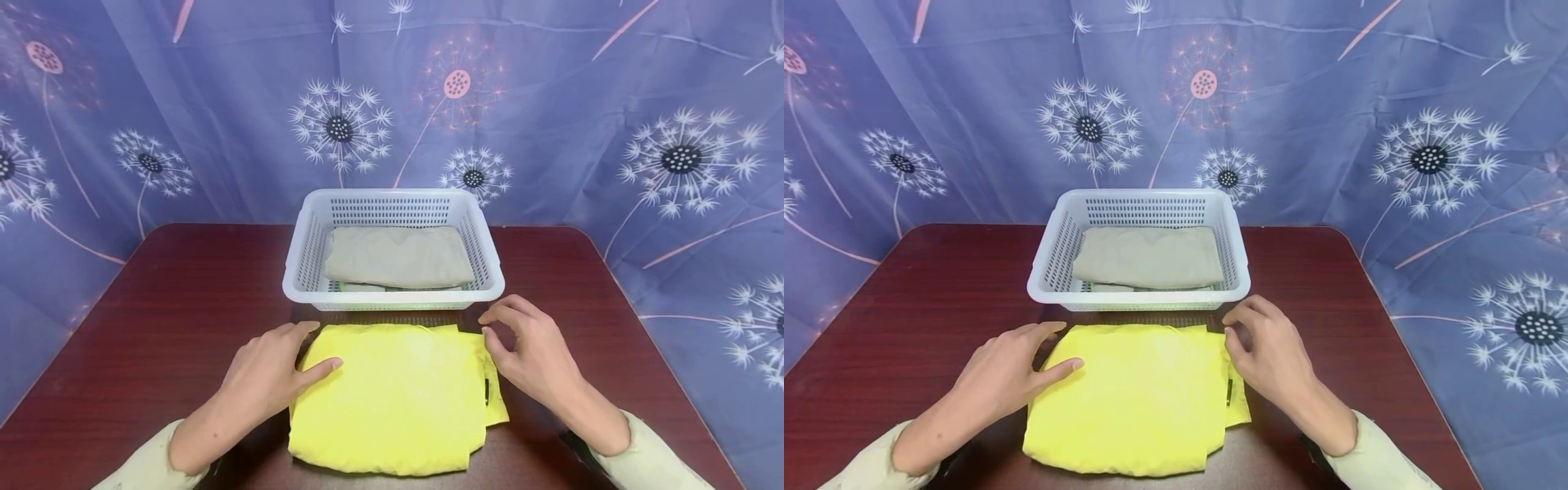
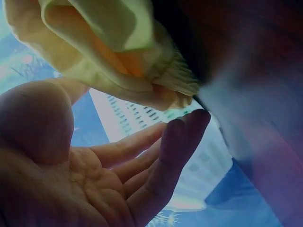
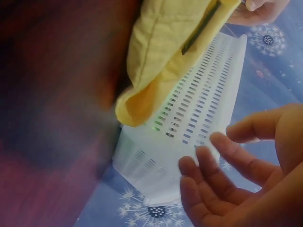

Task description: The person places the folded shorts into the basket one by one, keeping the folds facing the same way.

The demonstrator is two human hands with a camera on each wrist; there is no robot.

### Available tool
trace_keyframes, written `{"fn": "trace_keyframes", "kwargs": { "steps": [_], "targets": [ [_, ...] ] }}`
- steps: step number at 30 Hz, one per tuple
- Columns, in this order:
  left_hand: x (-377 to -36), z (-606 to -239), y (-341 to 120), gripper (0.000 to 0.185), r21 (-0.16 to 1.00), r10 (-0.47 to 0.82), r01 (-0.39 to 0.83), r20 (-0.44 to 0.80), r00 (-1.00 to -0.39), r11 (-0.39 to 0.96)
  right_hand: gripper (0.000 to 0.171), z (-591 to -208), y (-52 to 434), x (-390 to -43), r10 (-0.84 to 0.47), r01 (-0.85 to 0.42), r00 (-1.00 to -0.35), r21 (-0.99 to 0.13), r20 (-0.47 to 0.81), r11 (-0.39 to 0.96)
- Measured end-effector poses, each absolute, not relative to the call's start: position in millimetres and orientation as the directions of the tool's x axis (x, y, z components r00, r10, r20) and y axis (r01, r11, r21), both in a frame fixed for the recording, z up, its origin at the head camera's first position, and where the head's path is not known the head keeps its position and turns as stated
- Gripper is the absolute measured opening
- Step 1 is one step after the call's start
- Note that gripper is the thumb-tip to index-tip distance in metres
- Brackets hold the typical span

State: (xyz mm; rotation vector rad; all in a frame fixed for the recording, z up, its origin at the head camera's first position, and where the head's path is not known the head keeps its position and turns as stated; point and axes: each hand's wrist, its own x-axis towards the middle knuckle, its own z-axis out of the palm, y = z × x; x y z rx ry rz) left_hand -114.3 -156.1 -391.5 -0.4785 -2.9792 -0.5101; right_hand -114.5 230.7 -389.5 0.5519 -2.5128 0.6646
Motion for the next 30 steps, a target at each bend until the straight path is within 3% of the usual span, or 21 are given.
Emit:
{"fn": "trace_keyframes", "kwargs": {
  "steps": [8, 18, 24, 30],
  "targets": [
    [-123.4, -393.9, -164.8, 0.088, 0.372, 0.284, 0.262, -0.004, -0.959, 0.890, 0.033, -395.0, 233.0, -111.0, -0.234, -0.404, -0.883, -0.404, 0.407, 0.820],
    [-125.3, -393.2, -164.6, 0.089, 0.500, 0.288, 0.204, -0.095, -0.953, 0.842, 0.071, -395.6, 232.9, -108.9, -0.230, -0.245, -0.969, -0.467, 0.089, 0.850],
    [-126.6, -393.8, -164.3, 0.092, 0.531, 0.284, 0.180, -0.121, -0.951, 0.828, 0.092, -394.6, 230.4, -106.3, -0.208, -0.148, -0.974, -0.448, -0.087, 0.881],
    [-129.4, -394.9, -166.8, 0.096, 0.562, 0.273, 0.119, -0.198, -0.942, 0.819, 0.094, -395.8, 229.1, -108.2, -0.201, -0.115, -0.969, -0.466, -0.140, 0.877]
  ]
}}
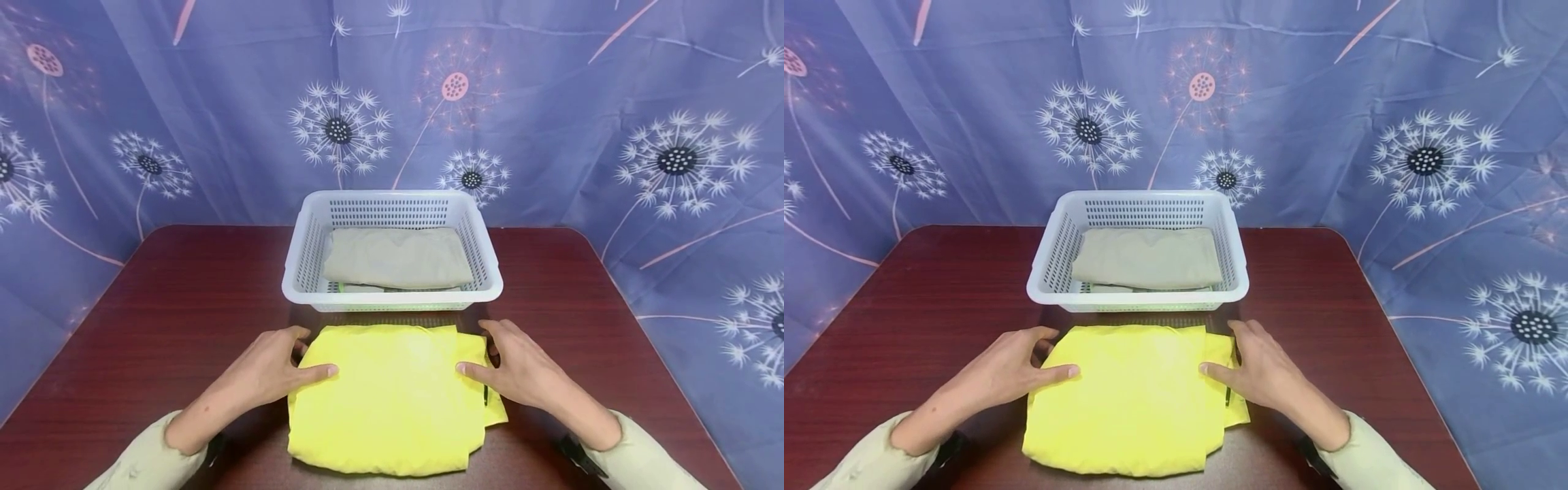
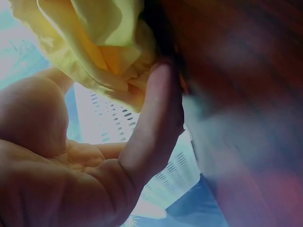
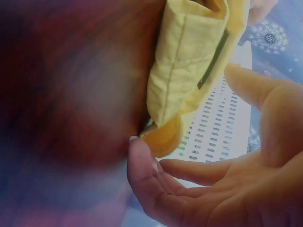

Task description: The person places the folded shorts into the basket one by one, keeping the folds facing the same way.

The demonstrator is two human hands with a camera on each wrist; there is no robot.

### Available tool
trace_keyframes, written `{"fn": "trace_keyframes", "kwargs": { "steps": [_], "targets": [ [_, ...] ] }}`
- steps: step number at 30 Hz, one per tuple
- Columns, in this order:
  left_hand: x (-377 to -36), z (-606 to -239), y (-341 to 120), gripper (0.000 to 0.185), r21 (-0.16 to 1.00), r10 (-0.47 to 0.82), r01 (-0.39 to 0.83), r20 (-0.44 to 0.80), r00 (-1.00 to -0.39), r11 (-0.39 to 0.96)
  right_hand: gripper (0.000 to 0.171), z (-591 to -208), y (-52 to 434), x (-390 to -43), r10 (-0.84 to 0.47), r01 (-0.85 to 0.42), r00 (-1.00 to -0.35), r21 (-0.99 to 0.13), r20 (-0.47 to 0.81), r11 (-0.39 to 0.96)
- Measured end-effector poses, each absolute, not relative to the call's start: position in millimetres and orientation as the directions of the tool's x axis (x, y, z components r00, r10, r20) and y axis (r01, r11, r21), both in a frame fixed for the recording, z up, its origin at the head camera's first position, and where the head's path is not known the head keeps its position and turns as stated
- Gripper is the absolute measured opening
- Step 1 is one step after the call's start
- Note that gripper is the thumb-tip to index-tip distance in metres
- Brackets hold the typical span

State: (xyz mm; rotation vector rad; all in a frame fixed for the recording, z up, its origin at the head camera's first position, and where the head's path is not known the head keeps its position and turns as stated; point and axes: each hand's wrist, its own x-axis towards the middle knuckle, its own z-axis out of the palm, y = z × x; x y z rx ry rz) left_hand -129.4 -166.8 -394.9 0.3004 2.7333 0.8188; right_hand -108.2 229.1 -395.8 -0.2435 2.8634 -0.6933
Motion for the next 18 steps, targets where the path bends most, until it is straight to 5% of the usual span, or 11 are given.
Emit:
{"fn": "trace_keyframes", "kwargs": {
  "steps": [18],
  "targets": [
    [-135.6, -402.3, -165.3, 0.087, 0.629, 0.260, 0.029, -0.280, -0.924, 0.777, 0.086, -401.8, 226.8, -119.3, -0.199, 0.009, -0.943, -0.622, -0.265, 0.783]
  ]
}}
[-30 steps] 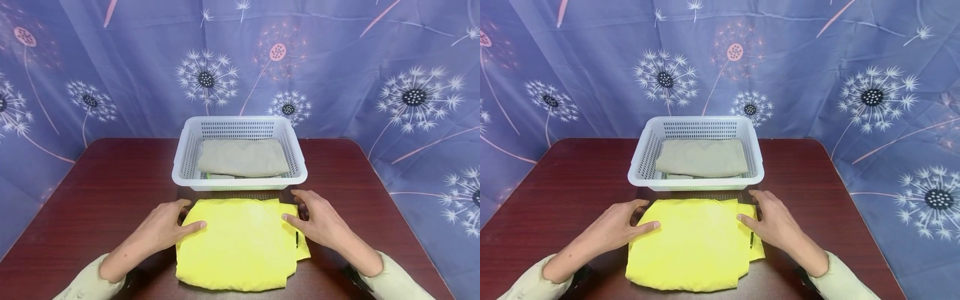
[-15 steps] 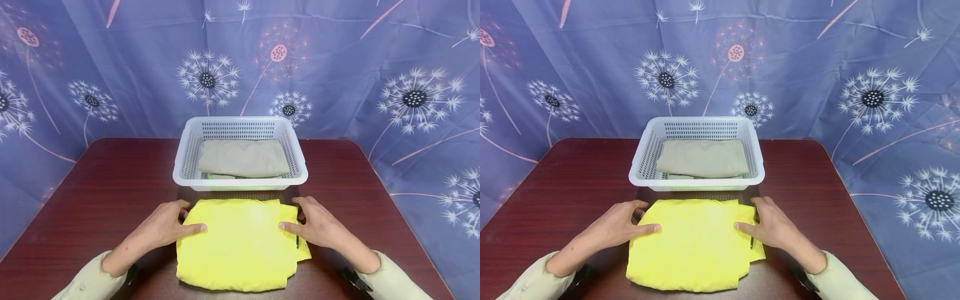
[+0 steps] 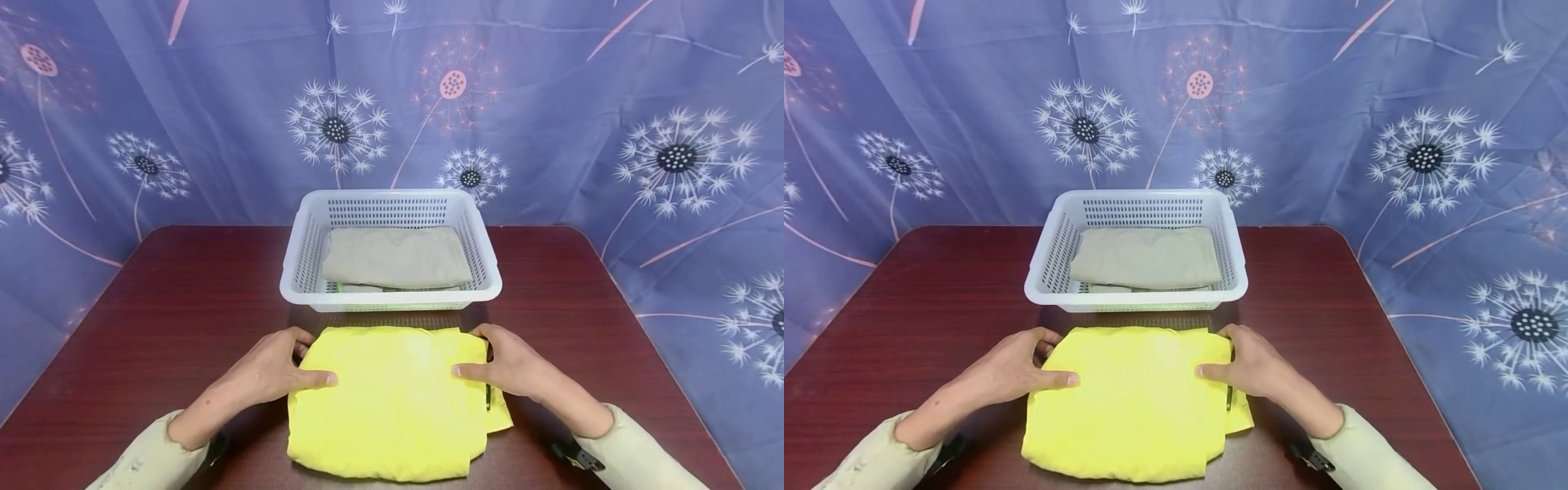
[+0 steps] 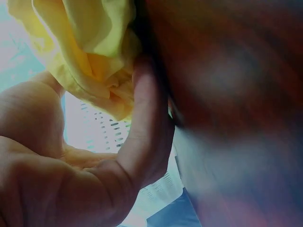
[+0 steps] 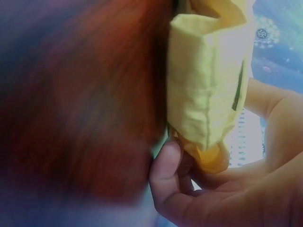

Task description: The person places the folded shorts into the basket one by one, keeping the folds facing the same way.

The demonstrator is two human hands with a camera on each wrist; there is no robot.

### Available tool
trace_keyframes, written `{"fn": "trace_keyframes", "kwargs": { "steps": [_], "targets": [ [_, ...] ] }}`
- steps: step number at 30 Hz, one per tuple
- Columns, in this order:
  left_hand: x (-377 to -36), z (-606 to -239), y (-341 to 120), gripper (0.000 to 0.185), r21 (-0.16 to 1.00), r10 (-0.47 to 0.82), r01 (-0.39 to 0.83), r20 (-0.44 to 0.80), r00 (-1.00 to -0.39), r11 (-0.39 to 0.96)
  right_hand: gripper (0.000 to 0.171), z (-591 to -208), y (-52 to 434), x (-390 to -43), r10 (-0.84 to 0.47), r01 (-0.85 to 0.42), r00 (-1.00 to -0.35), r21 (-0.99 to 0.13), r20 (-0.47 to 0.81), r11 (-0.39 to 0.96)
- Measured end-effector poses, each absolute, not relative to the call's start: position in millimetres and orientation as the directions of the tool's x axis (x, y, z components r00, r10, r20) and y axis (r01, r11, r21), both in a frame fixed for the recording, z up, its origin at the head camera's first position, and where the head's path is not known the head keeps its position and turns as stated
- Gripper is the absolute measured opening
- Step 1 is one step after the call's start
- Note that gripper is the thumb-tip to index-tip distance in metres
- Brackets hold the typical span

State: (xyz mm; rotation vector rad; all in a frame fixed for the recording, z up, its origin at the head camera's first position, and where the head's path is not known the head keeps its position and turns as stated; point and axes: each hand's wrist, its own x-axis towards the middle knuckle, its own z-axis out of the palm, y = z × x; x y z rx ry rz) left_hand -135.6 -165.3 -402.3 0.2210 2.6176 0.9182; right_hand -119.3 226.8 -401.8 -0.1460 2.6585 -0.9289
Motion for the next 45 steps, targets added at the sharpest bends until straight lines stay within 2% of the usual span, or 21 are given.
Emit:
{"fn": "trace_keyframes", "kwargs": {
  "steps": [8, 12, 20, 24, 29, 35, 40, 45],
  "targets": [
    [-134.9, -404.0, -163.4, 0.085, 0.628, 0.261, 0.025, -0.286, -0.922, 0.777, 0.059, -402.5, 224.4, -116.5, -0.236, 0.042, -0.937, -0.756, -0.256, 0.653],
    [-134.3, -405.0, -163.1, 0.083, 0.632, 0.263, 0.023, -0.289, -0.921, 0.775, 0.054, -402.5, 221.9, -114.5, -0.229, 0.079, -0.940, -0.812, -0.255, 0.578],
    [-132.9, -405.3, -163.9, 0.077, 0.643, 0.280, 0.034, -0.285, -0.917, 0.765, 0.054, -402.2, 217.9, -112.8, -0.186, 0.146, -0.942, -0.841, -0.279, 0.521],
    [-131.4, -404.6, -164.4, 0.074, 0.651, 0.296, 0.053, -0.268, -0.917, 0.757, 0.062, -402.2, 217.0, -112.9, -0.169, 0.166, -0.942, -0.842, -0.289, 0.513],
    [-129.1, -403.6, -164.6, 0.069, 0.664, 0.317, 0.074, -0.254, -0.914, 0.744, 0.072, -404.3, 218.1, -114.5, -0.215, 0.145, -0.934, -0.854, -0.284, 0.499],
    [-127.9, -403.0, -164.2, 0.070, 0.670, 0.344, 0.104, -0.236, -0.909, 0.735, 0.060, -407.3, 219.9, -116.0, -0.286, 0.107, -0.922, -0.880, -0.263, 0.464],
    [-128.0, -403.4, -164.9, 0.071, 0.686, 0.376, 0.128, -0.225, -0.899, 0.716, 0.058, -407.6, 219.9, -115.1, -0.283, 0.101, -0.925, -0.880, -0.255, 0.463],
    [-128.8, -404.1, -166.4, 0.071, 0.700, 0.419, 0.163, -0.211, -0.883, 0.695, 0.054, -407.0, 220.6, -114.2, -0.339, 0.135, -0.901, -0.918, -0.270, 0.374]
  ]
}}
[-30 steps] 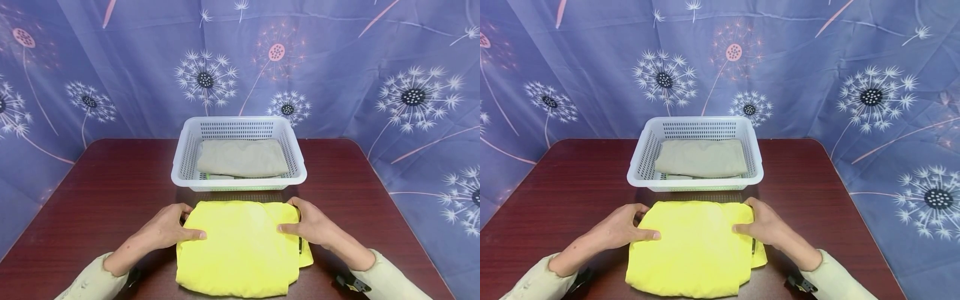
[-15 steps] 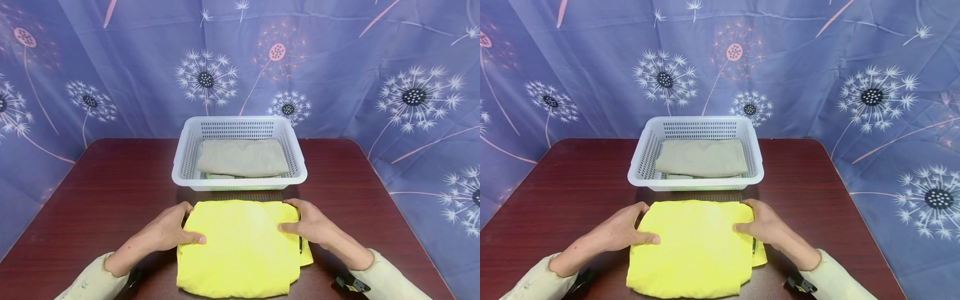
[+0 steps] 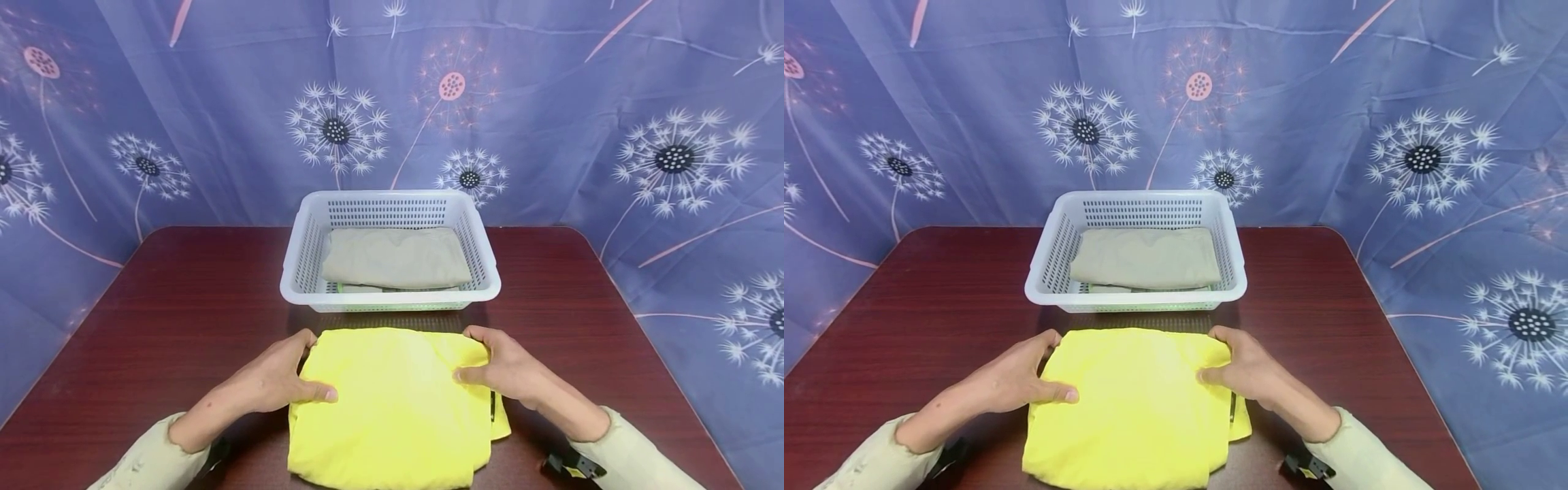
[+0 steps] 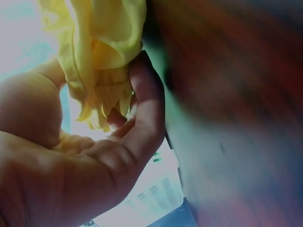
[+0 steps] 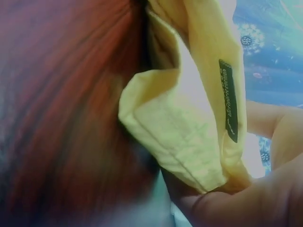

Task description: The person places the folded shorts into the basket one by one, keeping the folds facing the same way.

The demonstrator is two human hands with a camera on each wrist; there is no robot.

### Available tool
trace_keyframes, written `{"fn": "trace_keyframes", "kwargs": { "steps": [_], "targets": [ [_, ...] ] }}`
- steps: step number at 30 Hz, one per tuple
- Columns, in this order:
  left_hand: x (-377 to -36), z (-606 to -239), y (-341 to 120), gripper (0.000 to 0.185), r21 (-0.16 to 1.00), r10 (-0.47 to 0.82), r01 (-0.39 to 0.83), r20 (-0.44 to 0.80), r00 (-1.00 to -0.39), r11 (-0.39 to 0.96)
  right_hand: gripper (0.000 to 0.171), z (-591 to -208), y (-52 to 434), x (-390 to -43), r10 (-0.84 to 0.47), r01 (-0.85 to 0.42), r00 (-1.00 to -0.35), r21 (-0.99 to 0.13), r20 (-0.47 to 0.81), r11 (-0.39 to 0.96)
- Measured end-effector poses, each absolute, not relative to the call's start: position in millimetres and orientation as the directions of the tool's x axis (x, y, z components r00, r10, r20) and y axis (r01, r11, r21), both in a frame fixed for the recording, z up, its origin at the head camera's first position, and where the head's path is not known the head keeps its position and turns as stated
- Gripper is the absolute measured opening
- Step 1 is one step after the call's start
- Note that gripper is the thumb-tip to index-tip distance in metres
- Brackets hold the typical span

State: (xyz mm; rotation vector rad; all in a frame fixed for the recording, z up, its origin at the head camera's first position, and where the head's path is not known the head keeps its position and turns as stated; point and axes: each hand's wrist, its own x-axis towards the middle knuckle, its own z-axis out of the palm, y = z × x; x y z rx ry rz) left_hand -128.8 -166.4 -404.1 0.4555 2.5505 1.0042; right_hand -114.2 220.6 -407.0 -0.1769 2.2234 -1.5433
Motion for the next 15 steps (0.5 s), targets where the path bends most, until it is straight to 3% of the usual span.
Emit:
{"fn": "trace_keyframes", "kwargs": {
  "steps": [4, 10, 15],
  "targets": [
    [-129.3, -403.3, -166.5, 0.071, 0.710, 0.450, 0.189, -0.198, -0.871, 0.679, 0.059, -406.8, 221.6, -113.7, -0.376, 0.193, -0.878, -0.939, -0.295, 0.285],
    [-128.4, -401.9, -165.6, 0.067, 0.780, 0.476, 0.140, -0.219, -0.852, 0.610, 0.042, -408.7, 223.7, -112.1, -0.417, 0.246, -0.858, -0.953, -0.299, 0.176],
    [-126.3, -401.6, -164.7, 0.065, 0.809, 0.486, 0.108, -0.235, -0.842, 0.577, 0.040, -407.7, 223.5, -111.5, -0.432, 0.262, -0.852, -0.955, -0.298, 0.142]
  ]
}}
